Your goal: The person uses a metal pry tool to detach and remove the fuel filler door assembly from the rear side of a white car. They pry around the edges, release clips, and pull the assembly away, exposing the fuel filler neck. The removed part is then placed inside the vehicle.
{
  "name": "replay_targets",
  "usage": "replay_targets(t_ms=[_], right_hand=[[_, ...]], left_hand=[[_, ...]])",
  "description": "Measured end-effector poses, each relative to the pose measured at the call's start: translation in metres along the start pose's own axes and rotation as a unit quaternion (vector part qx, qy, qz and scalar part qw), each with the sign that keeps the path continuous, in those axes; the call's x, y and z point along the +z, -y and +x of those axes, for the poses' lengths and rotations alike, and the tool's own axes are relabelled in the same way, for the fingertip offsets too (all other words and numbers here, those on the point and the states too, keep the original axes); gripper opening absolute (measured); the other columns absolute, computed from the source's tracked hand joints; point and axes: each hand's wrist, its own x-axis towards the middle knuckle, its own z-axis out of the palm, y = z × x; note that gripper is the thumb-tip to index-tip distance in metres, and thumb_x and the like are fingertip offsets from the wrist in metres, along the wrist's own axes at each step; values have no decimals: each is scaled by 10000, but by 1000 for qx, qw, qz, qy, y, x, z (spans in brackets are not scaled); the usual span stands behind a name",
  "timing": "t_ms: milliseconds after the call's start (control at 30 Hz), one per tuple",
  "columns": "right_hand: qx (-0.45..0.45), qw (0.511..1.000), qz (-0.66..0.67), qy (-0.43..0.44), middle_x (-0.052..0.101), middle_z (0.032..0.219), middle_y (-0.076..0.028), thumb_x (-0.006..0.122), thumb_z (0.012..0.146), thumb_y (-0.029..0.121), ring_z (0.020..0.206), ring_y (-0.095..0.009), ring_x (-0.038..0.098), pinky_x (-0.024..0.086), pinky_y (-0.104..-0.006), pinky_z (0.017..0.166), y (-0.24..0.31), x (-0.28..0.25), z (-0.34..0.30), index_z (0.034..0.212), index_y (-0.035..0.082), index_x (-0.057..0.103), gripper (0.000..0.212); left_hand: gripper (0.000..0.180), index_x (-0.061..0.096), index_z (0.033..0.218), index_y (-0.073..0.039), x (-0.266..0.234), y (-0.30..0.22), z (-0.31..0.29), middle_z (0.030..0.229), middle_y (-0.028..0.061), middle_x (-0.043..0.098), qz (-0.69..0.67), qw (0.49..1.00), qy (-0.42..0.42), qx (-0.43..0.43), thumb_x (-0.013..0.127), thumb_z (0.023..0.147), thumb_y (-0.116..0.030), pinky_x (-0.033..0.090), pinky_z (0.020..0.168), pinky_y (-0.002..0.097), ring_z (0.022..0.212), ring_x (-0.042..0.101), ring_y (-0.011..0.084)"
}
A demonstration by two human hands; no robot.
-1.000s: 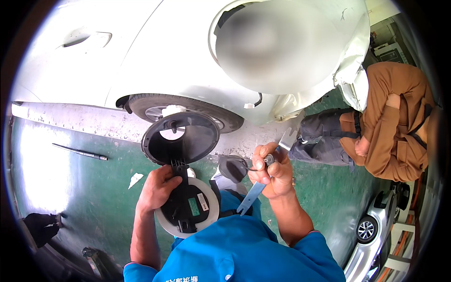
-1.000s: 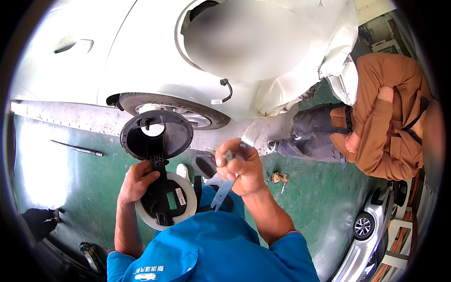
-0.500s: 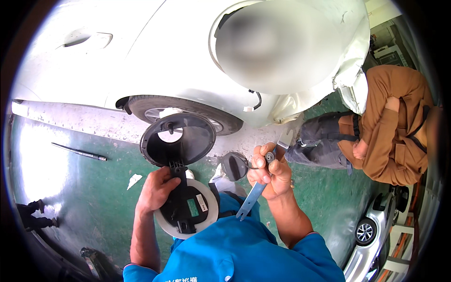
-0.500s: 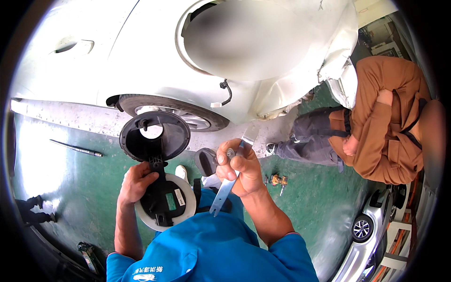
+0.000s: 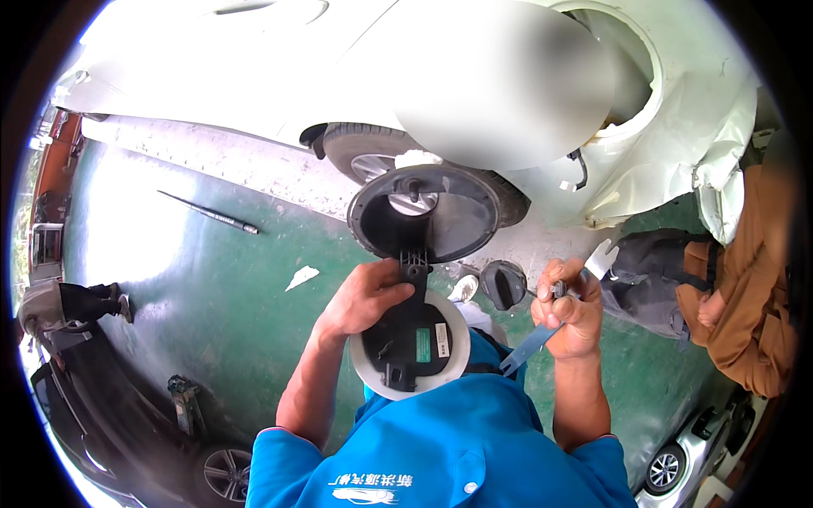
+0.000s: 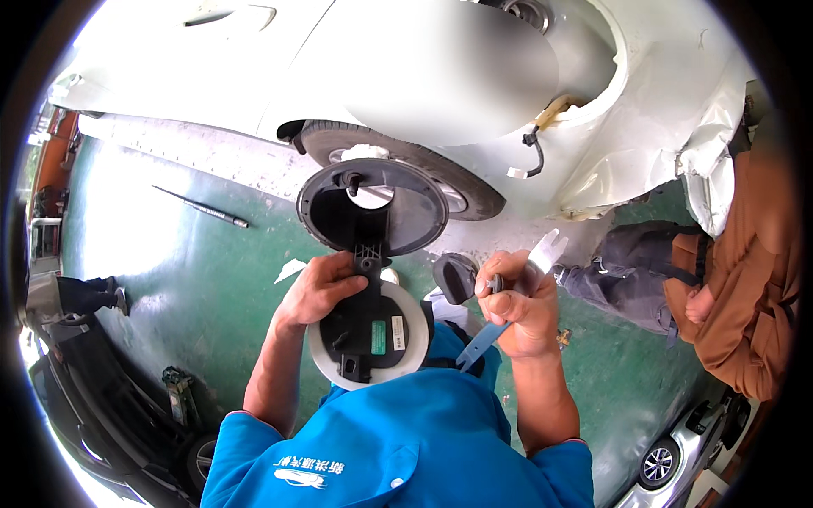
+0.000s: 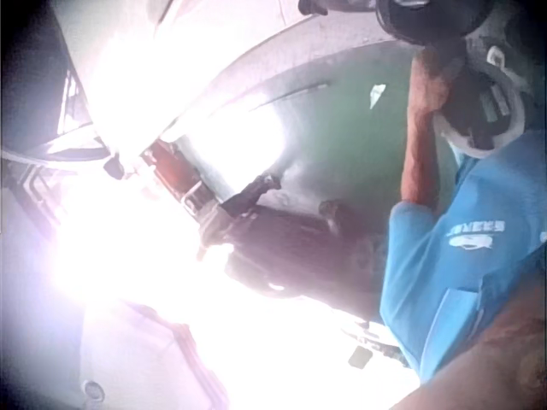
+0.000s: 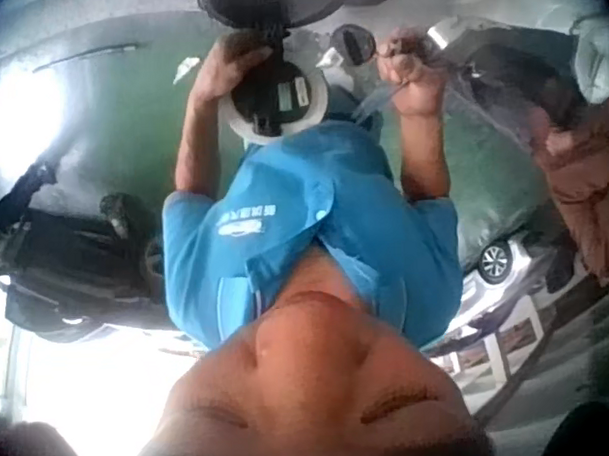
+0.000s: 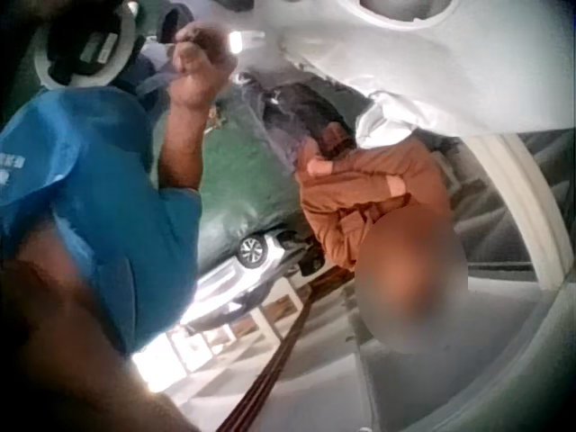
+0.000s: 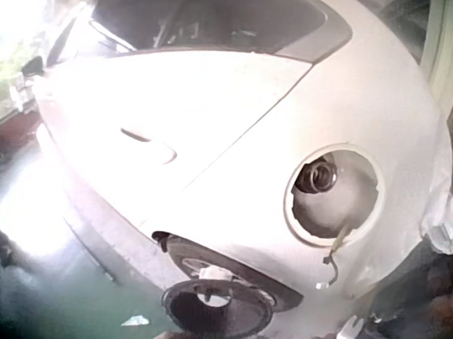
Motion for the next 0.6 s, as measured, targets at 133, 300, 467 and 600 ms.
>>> replay_targets(t_ms=[133, 300, 467, 600], right_hand=[[19, 999, -50, -8, 650, 900, -143, 855, 720, 59, 611, -112, 529, 409, -222, 524, -1, 3, -3, 1002, 1, 661, 348], [26, 994, -104, 18, 664, 883, -131, 853, 708, 37, 726, -147, 605, 463, -241, 607, -3, 11, -2, 967, 4, 669, 319], [17, 993, -114, 26, 665, 879, -100, 809, 701, -42, 767, -141, 617, 476, -258, 653, -8, 14, -4, 946, 3, 679, 282], [20, 992, -125, 26, 670, 851, -57, 768, 712, -99, 708, -112, 606, 466, -256, 629, -6, 11, -4, 946, 3, 690, 267]], left_hand=[[295, 646, 1050, 65, -1, 10, -1, 887, 95, 689, -9, 1000, 11, 26, 659, 933, -205, 496, 743, 309, 822, 591, 116], [239, 664, 1002, 47, 3, -2, -3, 859, 59, 693, -4, 1000, -4, 10, 650, 964, -189, 511, 719, 277, 803, 630, 98], [373, 623, 813, 26, 4, -4, -2, 706, 28, 539, 80, 996, -45, -4, 673, 932, -325, 433, 637, 319, 716, 487, 92], [375, 577, 744, 6, 1, -4, -4, 650, 11, 479, 104, 993, -59, 22, 665, 928, -309, 402, 601, 313, 687, 444, 84]])
